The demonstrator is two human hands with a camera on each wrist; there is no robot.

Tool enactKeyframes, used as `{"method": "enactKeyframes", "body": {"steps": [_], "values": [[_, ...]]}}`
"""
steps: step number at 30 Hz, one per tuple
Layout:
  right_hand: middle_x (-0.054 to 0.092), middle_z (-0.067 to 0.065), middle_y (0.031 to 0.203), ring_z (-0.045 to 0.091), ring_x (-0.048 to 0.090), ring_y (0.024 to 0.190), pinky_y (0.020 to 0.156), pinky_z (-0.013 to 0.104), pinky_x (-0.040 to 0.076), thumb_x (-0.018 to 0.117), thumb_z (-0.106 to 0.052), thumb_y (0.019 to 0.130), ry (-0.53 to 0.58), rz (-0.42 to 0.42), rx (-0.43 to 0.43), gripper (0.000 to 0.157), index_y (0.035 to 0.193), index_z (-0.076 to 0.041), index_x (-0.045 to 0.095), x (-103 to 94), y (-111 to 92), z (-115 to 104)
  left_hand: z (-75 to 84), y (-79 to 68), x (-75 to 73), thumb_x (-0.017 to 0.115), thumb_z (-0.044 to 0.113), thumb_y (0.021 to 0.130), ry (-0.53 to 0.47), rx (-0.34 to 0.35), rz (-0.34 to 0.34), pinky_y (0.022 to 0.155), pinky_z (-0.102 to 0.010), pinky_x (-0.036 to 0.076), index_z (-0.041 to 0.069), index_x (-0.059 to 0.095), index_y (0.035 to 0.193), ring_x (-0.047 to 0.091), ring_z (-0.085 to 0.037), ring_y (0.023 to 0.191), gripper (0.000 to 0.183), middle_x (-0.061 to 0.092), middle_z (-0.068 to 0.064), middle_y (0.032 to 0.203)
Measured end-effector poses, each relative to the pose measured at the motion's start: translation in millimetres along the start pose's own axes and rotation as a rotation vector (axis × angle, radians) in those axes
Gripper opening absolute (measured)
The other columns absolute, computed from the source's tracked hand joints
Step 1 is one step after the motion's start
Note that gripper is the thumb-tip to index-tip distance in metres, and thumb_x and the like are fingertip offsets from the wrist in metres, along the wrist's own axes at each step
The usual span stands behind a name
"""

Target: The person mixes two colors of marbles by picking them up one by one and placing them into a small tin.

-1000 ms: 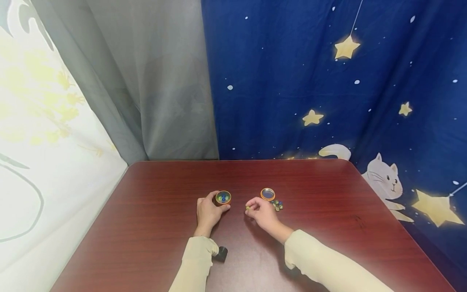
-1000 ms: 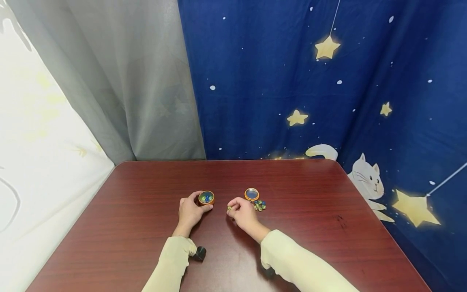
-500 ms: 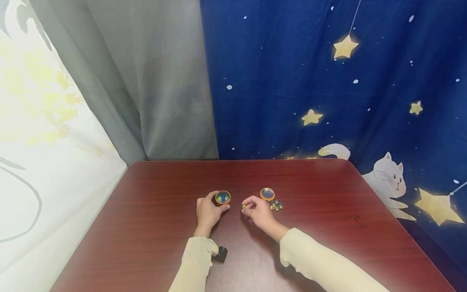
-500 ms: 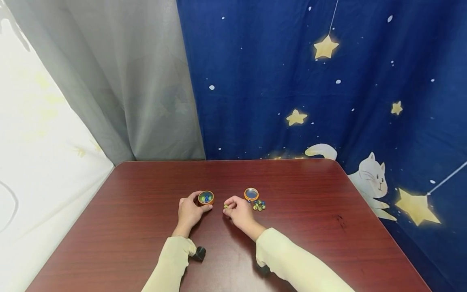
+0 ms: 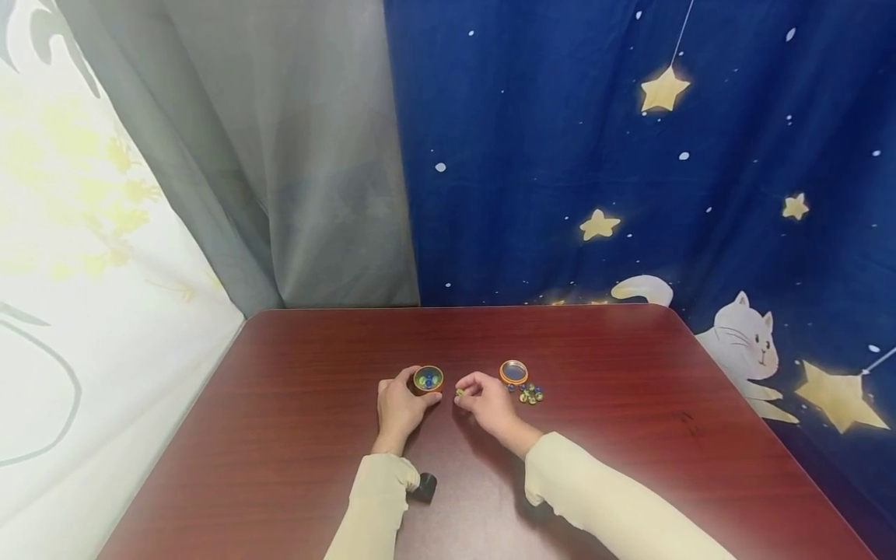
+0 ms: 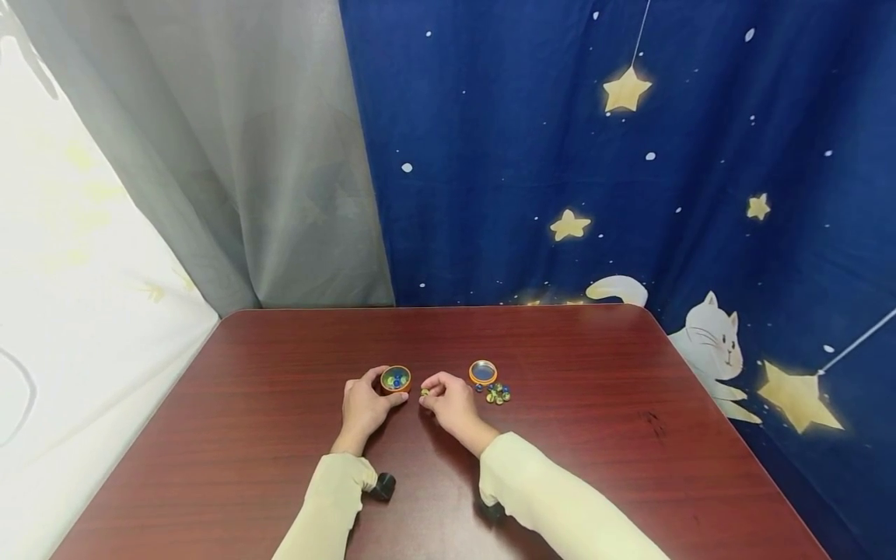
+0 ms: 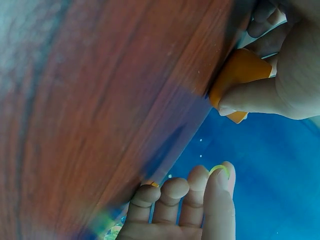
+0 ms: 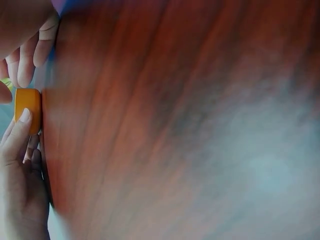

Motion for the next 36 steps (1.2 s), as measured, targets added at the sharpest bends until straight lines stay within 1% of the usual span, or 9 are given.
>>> {"method": "enactKeyframes", "body": {"steps": [2,9,12,16,19,26,32,36], "values": [[0.063,0.0,0.07,0.01,0.061,0.06,0.052,0.027,0.049,0.074,0.001,0.078,0.01,-0.006,0.009,0.014,0.09,-0.004,0.068,1.8,1.5,-1.1,0.3,-0.2,-0.4,0.091,0.03,0.065,0.001,0.005,0.003,0.087,-0.044,0.041,0.01,0.066,0.122,0.048,-0.029,0.105,0.065,0.068,-0.01,0.102],[0.066,0.003,0.071,0.022,0.065,0.059,0.049,0.027,0.048,0.074,0.0,0.08,0.05,-0.025,0.031,0.014,0.093,-0.001,0.068,11.4,6.3,-5.2,1.4,-0.6,-2.2,0.091,0.029,0.066,0.005,0.026,0.006,0.086,-0.045,0.042,0.009,0.065,0.122,0.048,-0.03,0.104,0.065,0.068,-0.01,0.099],[0.066,0.003,0.071,0.021,0.064,0.058,0.048,0.026,0.048,0.074,0.0,0.08,0.066,-0.021,0.035,0.013,0.092,-0.002,0.068,15.1,7.7,-6.2,1.4,-0.2,-2.1,0.091,0.03,0.066,0.009,0.033,0.009,0.085,-0.045,0.042,0.008,0.065,0.122,0.048,-0.03,0.104,0.065,0.068,-0.01,0.099],[0.065,0.001,0.07,0.019,0.063,0.054,0.046,0.026,0.048,0.073,0.001,0.08,0.08,-0.012,0.004,0.013,0.091,-0.001,0.067,17.9,8.2,-8.7,1.3,0.1,-2.0,0.091,0.031,0.065,0.012,0.041,0.014,0.084,-0.044,0.042,0.008,0.066,0.121,0.048,-0.03,0.103,0.066,0.069,-0.01,0.099],[0.064,0.001,0.068,0.02,0.063,0.053,0.044,0.027,0.047,0.073,0.001,0.079,0.09,-0.004,-0.009,0.014,0.091,0.0,0.066,18.9,8.4,-9.8,1.1,0.2,-1.9,0.091,0.032,0.065,0.012,0.042,0.016,0.084,-0.044,0.042,0.008,0.066,0.121,0.048,-0.03,0.103,0.066,0.069,-0.011,0.1],[0.063,0.002,0.07,0.027,0.065,0.06,0.046,0.028,0.048,0.076,-0.002,0.079,0.079,0.005,0.059,0.016,0.093,-0.002,0.069,22.2,9.8,-9.4,1.1,1.0,-1.1,0.091,0.032,0.066,0.016,0.05,0.02,0.084,-0.044,0.042,0.008,0.066,0.121,0.049,-0.03,0.103,0.065,0.069,-0.011,0.101],[0.064,0.0,0.071,0.03,0.065,0.063,0.047,0.027,0.048,0.074,0.001,0.08,0.115,0.003,0.072,0.015,0.094,-0.001,0.068,27.4,12.7,-11.9,0.8,0.9,-1.3,0.09,0.028,0.066,0.025,0.071,0.032,0.083,-0.045,0.042,0.007,0.067,0.119,0.049,-0.032,0.101,0.062,0.07,-0.012,0.099],[0.062,0.0,0.07,0.031,0.065,0.062,0.046,0.026,0.047,0.072,0.001,0.082,0.114,0.001,0.064,0.014,0.095,0.0,0.069,30.3,13.6,-13.4,1.8,-0.1,-1.4,0.09,0.029,0.066,0.035,0.086,0.038,0.082,-0.045,0.042,0.006,0.067,0.118,0.049,-0.032,0.099,0.061,0.07,-0.012,0.099]]}}
Point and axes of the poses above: each hand's wrist, its own y-axis towards the middle knuckle, its own x-axis out of the palm, z = x × y, the point moved 7 cm from there along y, towards the middle knuckle
